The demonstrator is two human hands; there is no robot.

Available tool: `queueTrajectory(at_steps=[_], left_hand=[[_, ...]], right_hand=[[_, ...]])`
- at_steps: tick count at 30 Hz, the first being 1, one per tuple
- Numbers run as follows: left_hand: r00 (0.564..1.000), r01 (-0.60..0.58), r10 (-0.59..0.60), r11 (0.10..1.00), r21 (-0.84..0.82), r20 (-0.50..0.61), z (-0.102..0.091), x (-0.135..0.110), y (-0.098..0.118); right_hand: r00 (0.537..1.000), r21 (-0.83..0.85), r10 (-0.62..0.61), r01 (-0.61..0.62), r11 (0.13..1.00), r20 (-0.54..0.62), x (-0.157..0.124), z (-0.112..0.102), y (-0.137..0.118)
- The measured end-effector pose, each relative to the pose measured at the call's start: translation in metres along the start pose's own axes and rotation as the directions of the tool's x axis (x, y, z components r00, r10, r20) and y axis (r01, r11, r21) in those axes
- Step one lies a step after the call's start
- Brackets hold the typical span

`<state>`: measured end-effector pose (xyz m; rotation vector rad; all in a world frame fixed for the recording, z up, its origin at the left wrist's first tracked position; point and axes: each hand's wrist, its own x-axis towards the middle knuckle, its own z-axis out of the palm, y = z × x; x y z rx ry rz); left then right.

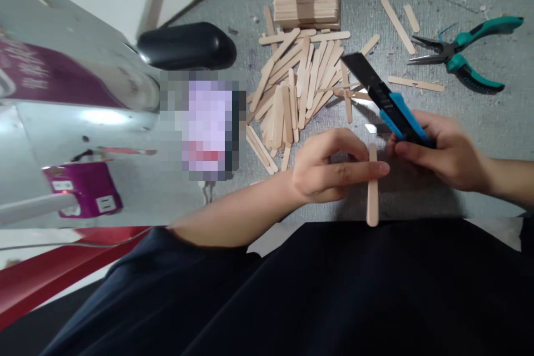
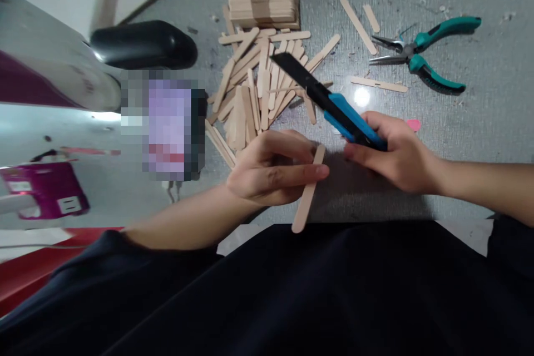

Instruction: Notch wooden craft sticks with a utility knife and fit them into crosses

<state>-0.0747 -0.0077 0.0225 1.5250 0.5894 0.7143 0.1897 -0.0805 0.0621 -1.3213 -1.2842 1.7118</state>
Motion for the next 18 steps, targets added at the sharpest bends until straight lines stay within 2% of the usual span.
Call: queueTrajectory(at_steps=[2, 6, 8, 9, 10, 11, 12, 14, 16, 18], left_hand=[[0.999, -0.031, 0.031, 0.999, -0.014, 0.024, 0.002, 0.003, 0.000], [0.998, -0.043, 0.041, 0.998, 0.047, 0.048, 0.016, 0.006, 0.003], [0.997, -0.050, 0.055, 0.995, 0.089, -0.054, 0.024, 0.002, 0.004], [0.986, -0.046, 0.057, 0.996, 0.076, -0.155, 0.027, 0.000, 0.004], [0.973, -0.032, 0.036, 0.999, 0.024, -0.226, 0.029, -0.002, 0.004], [0.969, 0.001, -0.020, 0.997, -0.077, -0.247, 0.030, -0.004, 0.005], [0.972, 0.060, -0.102, 0.978, -0.198, -0.211, 0.030, -0.004, 0.006], [0.965, 0.240, -0.264, 0.889, -0.389, -0.007, 0.027, -0.004, 0.010], [0.912, 0.411, -0.369, 0.812, -0.415, 0.181, 0.025, -0.003, 0.014], [0.867, 0.497, -0.429, 0.778, -0.383, 0.253, 0.025, -0.002, 0.016]], right_hand=[[0.997, 0.132, 0.075, -0.078, 0.988, 0.027, 0.007, 0.006, -0.003], [0.997, 0.227, 0.073, -0.066, 0.972, -0.025, 0.014, 0.013, -0.001], [0.997, 0.205, 0.049, -0.035, 0.978, -0.066, 0.016, 0.013, 0.000], [0.994, 0.175, 0.034, -0.015, 0.984, -0.103, 0.016, 0.012, 0.000], [0.988, 0.137, 0.010, 0.011, 0.991, -0.152, 0.016, 0.011, -0.001], [0.979, 0.088, -0.023, 0.041, 0.995, -0.203, 0.017, 0.009, -0.003], [0.966, 0.024, -0.064, 0.073, 0.997, -0.252, 0.017, 0.008, -0.006], [0.932, -0.133, -0.160, 0.122, 0.983, -0.326, 0.016, 0.006, -0.014], [0.902, -0.286, -0.246, 0.145, 0.947, -0.356, 0.014, 0.005, -0.022], [0.882, -0.393, -0.307, 0.157, 0.906, -0.356, 0.012, 0.006, -0.028]])
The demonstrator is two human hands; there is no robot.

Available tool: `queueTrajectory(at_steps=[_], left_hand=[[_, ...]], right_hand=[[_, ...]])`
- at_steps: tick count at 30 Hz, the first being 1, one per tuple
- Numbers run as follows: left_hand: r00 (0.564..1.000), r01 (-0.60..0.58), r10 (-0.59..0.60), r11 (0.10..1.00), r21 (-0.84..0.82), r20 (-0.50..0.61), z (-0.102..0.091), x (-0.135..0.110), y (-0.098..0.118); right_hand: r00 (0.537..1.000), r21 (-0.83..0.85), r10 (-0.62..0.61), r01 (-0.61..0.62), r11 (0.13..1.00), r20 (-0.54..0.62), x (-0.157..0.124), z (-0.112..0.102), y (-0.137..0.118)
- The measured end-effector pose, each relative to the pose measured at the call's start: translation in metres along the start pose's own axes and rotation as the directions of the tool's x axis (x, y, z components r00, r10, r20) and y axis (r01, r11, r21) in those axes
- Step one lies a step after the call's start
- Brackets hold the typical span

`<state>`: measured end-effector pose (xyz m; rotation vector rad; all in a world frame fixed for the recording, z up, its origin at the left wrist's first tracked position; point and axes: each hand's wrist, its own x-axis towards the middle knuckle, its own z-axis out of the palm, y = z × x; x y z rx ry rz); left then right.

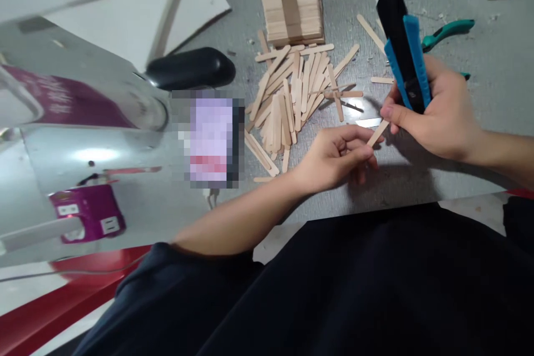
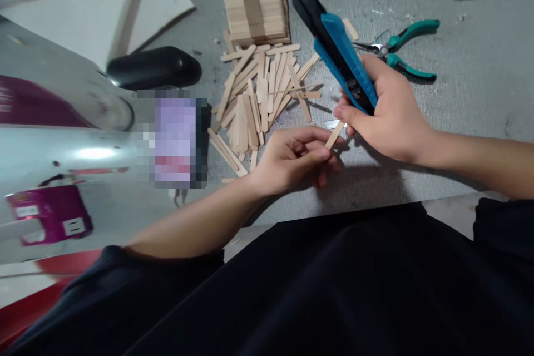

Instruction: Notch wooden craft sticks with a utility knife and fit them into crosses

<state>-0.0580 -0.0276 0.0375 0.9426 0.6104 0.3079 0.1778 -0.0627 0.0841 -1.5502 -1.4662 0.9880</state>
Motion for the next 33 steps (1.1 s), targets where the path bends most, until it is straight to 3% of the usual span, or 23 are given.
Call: queueTrajectory(at_steps=[3, 6, 8, 11, 14, 20, 24, 30, 33], left_hand=[[0.999, -0.018, 0.017, 0.999, -0.042, -0.032, 0.003, 0.003, -0.002], [0.980, -0.144, 0.130, 0.986, -0.086, -0.153, 0.004, 0.007, -0.004], [0.957, -0.217, 0.194, 0.972, -0.089, -0.214, 0.003, 0.010, -0.004], [0.936, -0.287, 0.258, 0.953, -0.097, -0.238, 0.001, 0.012, -0.004], [0.921, -0.338, 0.303, 0.935, -0.112, -0.246, -0.003, 0.014, -0.005], [0.908, -0.355, 0.312, 0.927, -0.118, -0.278, -0.005, 0.008, -0.001], [0.886, -0.399, 0.355, 0.911, -0.100, -0.299, -0.003, 0.005, 0.001], [0.806, -0.568, 0.564, 0.822, 0.033, -0.180, -0.008, 0.008, -0.002], [0.801, -0.572, 0.570, 0.819, 0.044, -0.183, -0.008, 0.008, -0.002]], right_hand=[[0.997, -0.110, -0.079, 0.077, 0.991, -0.009, -0.003, -0.001, -0.001], [0.988, -0.178, -0.155, 0.151, 0.972, -0.013, -0.002, -0.003, 0.006], [0.971, -0.222, -0.233, 0.240, 0.945, 0.061, 0.002, -0.004, 0.014], [0.895, -0.241, -0.373, 0.429, 0.871, 0.245, 0.010, -0.004, 0.028], [0.804, -0.203, -0.480, 0.565, 0.800, 0.350, 0.014, -0.004, 0.045], [0.791, -0.364, -0.499, 0.608, 0.706, 0.353, 0.010, -0.016, 0.066], [0.709, -0.465, -0.606, 0.699, 0.543, 0.360, 0.012, -0.022, 0.066], [0.609, -0.554, -0.731, 0.739, 0.383, 0.307, 0.016, -0.022, 0.061], [0.601, -0.573, -0.734, 0.738, 0.358, 0.316, 0.017, -0.023, 0.059]])
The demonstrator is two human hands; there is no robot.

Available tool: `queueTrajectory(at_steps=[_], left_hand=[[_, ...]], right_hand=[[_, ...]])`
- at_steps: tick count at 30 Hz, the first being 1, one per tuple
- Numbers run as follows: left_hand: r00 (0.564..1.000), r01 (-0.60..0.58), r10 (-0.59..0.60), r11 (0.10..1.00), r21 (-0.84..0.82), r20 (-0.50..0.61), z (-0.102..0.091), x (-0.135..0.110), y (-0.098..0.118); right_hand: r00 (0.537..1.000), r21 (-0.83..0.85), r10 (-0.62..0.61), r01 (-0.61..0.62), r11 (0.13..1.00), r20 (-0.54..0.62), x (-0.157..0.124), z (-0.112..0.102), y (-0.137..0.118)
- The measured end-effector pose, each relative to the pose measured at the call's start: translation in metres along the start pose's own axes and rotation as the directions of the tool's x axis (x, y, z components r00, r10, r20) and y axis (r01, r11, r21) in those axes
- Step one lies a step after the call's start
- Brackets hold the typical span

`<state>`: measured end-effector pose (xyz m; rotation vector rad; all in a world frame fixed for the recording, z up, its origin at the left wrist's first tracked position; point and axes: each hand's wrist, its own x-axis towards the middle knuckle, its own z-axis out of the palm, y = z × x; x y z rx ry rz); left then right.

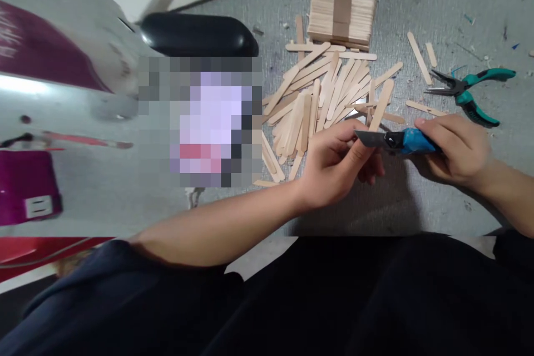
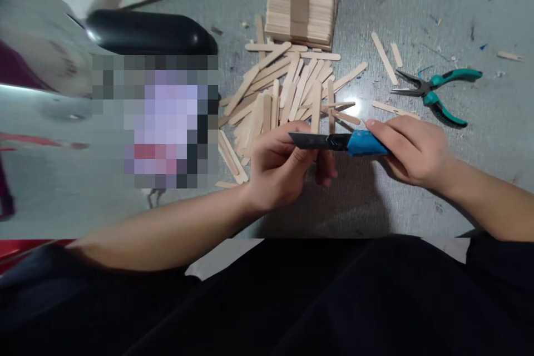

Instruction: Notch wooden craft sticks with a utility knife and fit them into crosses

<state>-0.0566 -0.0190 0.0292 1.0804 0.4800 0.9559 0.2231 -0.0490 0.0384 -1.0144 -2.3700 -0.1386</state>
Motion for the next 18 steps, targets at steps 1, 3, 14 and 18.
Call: queueTrajectory(at_steps=[1, 3, 14, 18], left_hand=[[1.000, 0.002, -0.002, 1.000, 0.001, -0.005, 0.0001, -0.0002, 0.0003], [1.000, 0.009, -0.009, 1.000, 0.005, -0.017, 0.0006, -0.0007, 0.0010], [0.999, -0.011, 0.011, 1.000, 0.009, -0.042, 0.0026, 0.0007, 0.0015], [0.999, -0.003, 0.003, 1.000, -0.004, -0.052, 0.0022, 0.0005, 0.0019]], right_hand=[[1.000, -0.011, 0.006, -0.006, 1.000, 0.013, 0.0000, -0.0008, 0.0002], [1.000, -0.034, 0.009, -0.008, 0.999, 0.027, -0.0001, -0.0024, 0.0008], [0.999, -0.042, -0.030, 0.031, 0.999, 0.015, 0.0030, -0.0057, 0.0007], [1.000, -0.022, -0.015, 0.016, 1.000, 0.025, 0.0017, -0.0056, 0.0019]])
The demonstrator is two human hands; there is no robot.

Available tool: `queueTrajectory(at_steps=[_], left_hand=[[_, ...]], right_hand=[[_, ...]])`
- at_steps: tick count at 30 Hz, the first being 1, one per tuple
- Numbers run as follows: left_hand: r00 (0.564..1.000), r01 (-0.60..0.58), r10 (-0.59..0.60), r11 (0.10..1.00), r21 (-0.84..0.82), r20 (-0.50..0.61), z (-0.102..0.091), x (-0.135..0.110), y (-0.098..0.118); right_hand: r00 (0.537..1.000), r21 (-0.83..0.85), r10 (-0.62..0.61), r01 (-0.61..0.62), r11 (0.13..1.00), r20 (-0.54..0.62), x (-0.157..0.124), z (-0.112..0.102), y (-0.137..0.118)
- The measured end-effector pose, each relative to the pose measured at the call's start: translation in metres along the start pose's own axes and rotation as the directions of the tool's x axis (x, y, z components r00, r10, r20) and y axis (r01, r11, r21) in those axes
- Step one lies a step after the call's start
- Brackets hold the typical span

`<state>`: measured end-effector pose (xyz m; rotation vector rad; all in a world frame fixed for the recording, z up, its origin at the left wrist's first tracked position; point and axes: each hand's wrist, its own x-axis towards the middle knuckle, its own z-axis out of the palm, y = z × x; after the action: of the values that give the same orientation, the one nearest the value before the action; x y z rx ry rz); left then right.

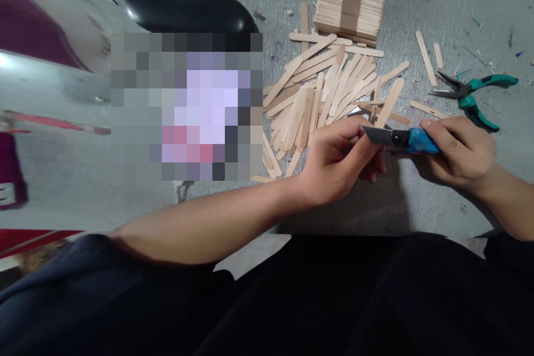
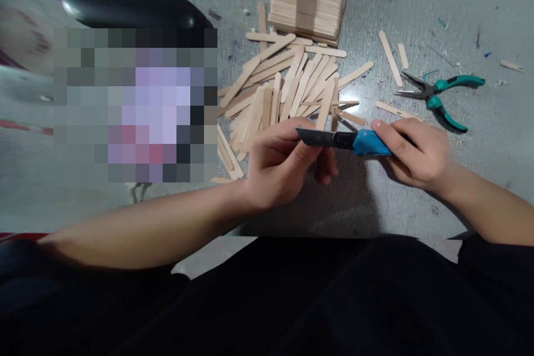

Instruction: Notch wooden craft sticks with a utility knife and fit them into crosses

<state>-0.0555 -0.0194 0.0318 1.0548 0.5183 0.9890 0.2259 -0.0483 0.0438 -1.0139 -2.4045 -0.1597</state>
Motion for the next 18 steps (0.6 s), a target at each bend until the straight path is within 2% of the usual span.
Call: queueTrajectory(at_steps=[6, 12, 18], left_hand=[[0.995, 0.098, -0.095, 0.991, -0.089, 0.036, -0.0050, 0.0019, 0.0022], [0.986, 0.154, -0.137, 0.970, -0.189, 0.099, -0.0082, 0.0044, 0.0033], [0.981, 0.194, -0.182, 0.958, -0.213, 0.071, -0.0065, 0.0051, 0.0057]], right_hand=[[1.000, 0.020, -0.009, 0.008, 1.000, 0.027, 0.0008, -0.0006, 0.0022], [0.999, 0.061, 0.016, -0.018, 0.998, 0.035, 0.0009, -0.0017, 0.0019], [0.998, 0.083, 0.046, -0.050, 0.995, 0.047, 0.0009, -0.0022, 0.0027]])
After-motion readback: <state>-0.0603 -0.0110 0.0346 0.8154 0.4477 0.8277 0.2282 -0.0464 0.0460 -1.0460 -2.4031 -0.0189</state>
